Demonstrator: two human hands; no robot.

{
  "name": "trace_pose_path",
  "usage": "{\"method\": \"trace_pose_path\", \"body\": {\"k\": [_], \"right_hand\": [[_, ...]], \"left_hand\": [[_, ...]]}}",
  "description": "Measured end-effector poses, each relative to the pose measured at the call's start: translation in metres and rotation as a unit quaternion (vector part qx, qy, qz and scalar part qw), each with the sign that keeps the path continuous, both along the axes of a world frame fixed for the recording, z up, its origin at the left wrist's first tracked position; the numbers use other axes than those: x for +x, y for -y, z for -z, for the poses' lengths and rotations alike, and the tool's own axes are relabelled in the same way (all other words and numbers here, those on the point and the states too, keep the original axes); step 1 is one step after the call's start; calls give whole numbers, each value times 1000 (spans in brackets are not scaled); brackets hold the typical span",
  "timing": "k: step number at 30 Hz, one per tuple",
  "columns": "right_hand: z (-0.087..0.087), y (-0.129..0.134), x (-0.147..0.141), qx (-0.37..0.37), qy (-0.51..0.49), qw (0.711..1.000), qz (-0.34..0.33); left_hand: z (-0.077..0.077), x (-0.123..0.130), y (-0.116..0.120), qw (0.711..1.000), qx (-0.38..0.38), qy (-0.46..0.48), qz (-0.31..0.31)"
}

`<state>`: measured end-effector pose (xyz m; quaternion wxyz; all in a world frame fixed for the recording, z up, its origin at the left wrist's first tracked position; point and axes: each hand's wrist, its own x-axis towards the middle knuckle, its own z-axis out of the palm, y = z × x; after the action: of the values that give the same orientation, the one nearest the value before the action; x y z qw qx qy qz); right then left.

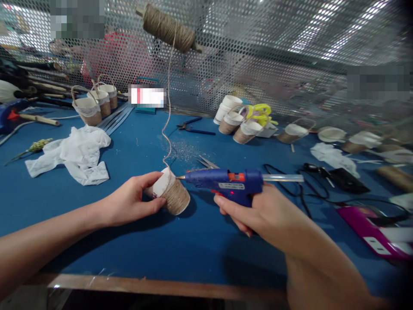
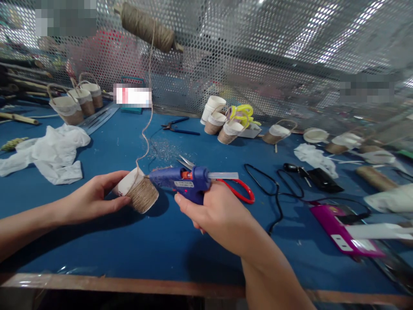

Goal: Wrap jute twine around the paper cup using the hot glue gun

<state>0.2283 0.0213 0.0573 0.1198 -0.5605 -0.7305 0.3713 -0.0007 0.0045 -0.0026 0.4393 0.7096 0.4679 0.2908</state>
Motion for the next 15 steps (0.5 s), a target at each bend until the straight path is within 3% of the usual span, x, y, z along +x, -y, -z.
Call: {"method": "trace_pose_path", "body": {"k": [11, 15], "right_hand": [[7, -11, 3, -35, -6, 999, -9], [12, -25, 9, -19, -106, 994, 16]], "left_hand": [[1, 1, 0, 1000, -5, 5, 4], [3, 2, -1, 1000, -14, 17, -2]]}}
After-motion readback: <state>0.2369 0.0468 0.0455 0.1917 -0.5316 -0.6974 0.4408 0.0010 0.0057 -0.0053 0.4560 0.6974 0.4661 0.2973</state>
